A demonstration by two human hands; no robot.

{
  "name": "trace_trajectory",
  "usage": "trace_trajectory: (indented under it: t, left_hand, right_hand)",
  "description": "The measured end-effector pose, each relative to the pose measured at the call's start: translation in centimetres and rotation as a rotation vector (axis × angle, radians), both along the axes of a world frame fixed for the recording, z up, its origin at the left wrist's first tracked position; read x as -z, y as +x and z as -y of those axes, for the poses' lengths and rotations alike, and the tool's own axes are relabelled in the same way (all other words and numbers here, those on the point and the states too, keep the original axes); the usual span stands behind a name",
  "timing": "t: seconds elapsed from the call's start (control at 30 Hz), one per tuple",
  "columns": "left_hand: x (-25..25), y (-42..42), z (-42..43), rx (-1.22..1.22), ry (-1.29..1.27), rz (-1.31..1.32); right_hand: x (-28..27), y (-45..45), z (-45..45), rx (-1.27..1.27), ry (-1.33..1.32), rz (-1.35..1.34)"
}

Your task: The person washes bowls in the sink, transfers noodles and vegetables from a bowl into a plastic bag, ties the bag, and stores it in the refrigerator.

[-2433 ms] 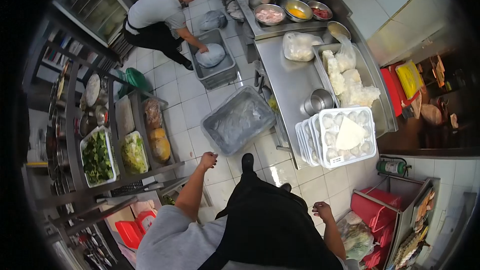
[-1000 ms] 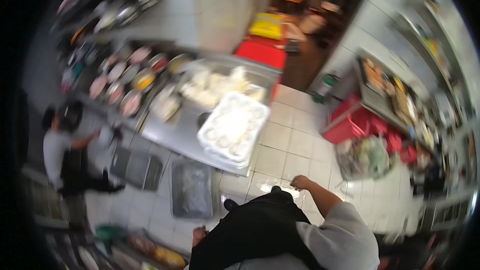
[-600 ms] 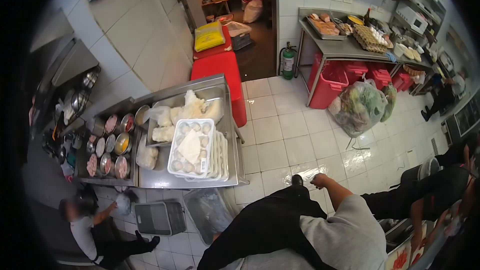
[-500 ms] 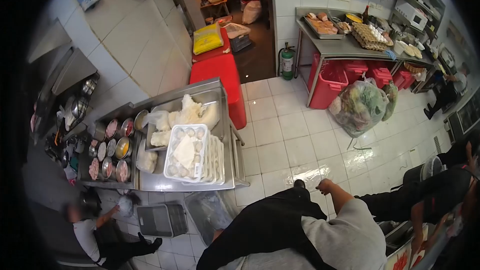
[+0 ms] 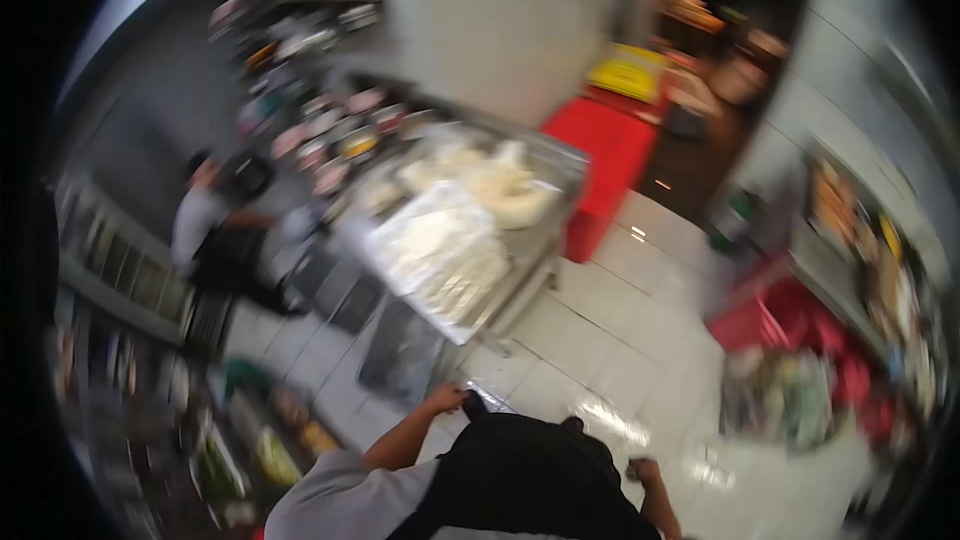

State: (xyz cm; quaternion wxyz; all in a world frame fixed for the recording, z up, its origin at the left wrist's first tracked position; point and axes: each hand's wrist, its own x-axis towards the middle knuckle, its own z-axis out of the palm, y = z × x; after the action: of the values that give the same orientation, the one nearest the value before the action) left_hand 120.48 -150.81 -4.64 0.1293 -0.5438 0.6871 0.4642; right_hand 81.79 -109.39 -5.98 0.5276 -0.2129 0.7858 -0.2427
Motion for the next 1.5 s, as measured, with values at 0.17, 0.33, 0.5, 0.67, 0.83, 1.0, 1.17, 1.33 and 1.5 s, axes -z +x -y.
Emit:
trace_trajectory:
  t: [0.17, 0.33, 0.5, 0.67, 0.83, 1.0, 1.17, 1.33, 1.5]
  left_hand:
    - [-5.0, -1.2, -4.6, -0.134, -0.092, -0.071]
    - [-1.7, 3.7, -10.3, -0.26, -0.079, 0.031]
    - [-0.5, 7.3, -15.8, -0.548, 0.207, 0.203]
    - [-0.1, 7.1, -17.6, -0.646, 0.293, 0.185]
    - [-0.1, 5.6, -15.6, -0.524, 0.177, 0.085]
    - [-2.3, 5.2, -12.9, -0.55, 0.029, 0.0]
    - [-2.7, 5.9, -11.7, -0.505, 0.058, 0.031]
    - [-1.1, 6.6, -11.3, -0.481, 0.175, 0.08]
    - [-1.1, 6.5, -10.5, -0.455, 0.138, 0.056]
  right_hand:
    - [-5.0, -3.3, 3.0, 0.045, 0.001, 0.058]
    - [-3.9, -8.4, 7.6, 0.022, -0.007, 0.118]
    - [-4.0, -9.9, 13.0, 0.095, -0.025, 0.206]
    - [-2.9, -8.8, 14.3, -0.183, -0.237, 0.185]
    - [-6.0, -5.8, 14.2, -0.249, -0.016, 0.07]
    - [9.2, -11.5, 7.8, -0.923, -0.392, -0.344]
    - [1.7, -9.0, 8.5, -0.643, -0.255, -0.171]
    - [-7.0, -5.3, 10.1, -0.463, -0.229, -0.09]
    - [-4.8, -4.4, 10.5, -0.269, -0.21, 0.082]
